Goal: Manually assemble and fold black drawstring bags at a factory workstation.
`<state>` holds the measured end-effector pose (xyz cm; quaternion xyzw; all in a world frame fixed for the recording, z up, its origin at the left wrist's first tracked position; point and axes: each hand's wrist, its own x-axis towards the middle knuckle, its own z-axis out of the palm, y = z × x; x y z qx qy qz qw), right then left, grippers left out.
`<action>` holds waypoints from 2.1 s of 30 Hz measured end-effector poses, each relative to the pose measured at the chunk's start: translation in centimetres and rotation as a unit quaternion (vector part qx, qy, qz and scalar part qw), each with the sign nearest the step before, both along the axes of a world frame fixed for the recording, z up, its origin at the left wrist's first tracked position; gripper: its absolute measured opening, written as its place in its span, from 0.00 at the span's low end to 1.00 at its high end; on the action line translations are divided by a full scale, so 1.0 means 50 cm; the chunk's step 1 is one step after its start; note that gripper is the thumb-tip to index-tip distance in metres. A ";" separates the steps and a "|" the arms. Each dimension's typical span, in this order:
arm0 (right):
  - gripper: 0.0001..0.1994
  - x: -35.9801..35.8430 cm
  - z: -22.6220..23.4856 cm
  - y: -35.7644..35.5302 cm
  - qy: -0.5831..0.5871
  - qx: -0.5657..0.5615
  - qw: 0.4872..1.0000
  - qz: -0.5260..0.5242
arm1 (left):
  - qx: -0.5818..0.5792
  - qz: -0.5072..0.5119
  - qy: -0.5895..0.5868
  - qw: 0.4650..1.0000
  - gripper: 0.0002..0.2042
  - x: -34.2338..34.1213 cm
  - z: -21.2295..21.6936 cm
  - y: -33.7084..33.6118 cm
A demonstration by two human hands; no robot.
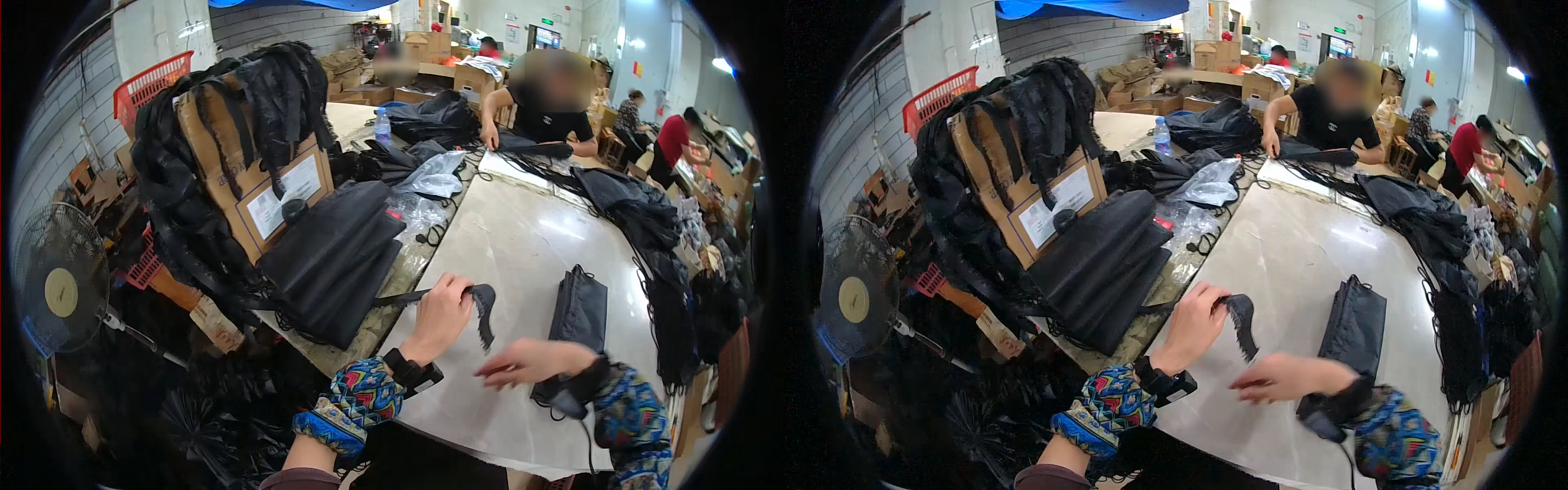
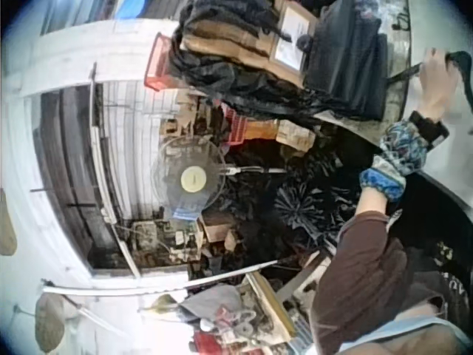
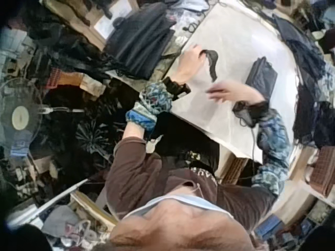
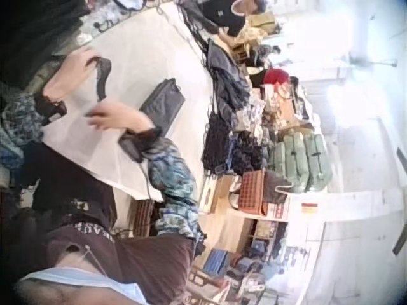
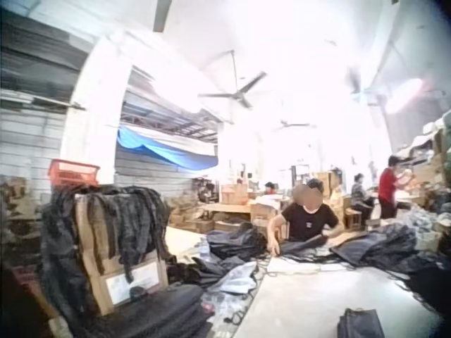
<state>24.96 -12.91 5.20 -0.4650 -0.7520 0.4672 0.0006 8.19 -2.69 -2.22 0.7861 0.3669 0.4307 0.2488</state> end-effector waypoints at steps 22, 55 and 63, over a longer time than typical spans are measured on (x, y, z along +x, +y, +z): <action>0.10 -0.262 -0.283 0.340 0.461 -0.021 0.682 -0.567 | -0.370 0.098 0.166 0.909 0.34 -0.547 0.099 0.387; 0.22 -0.341 -0.268 0.357 0.364 -0.159 0.757 -0.519 | -0.554 0.001 0.083 0.829 0.31 -0.500 0.019 0.332; 0.25 -0.346 -0.311 0.341 0.252 -0.012 0.807 -0.534 | -0.501 0.038 0.135 0.854 0.35 -0.462 0.082 0.297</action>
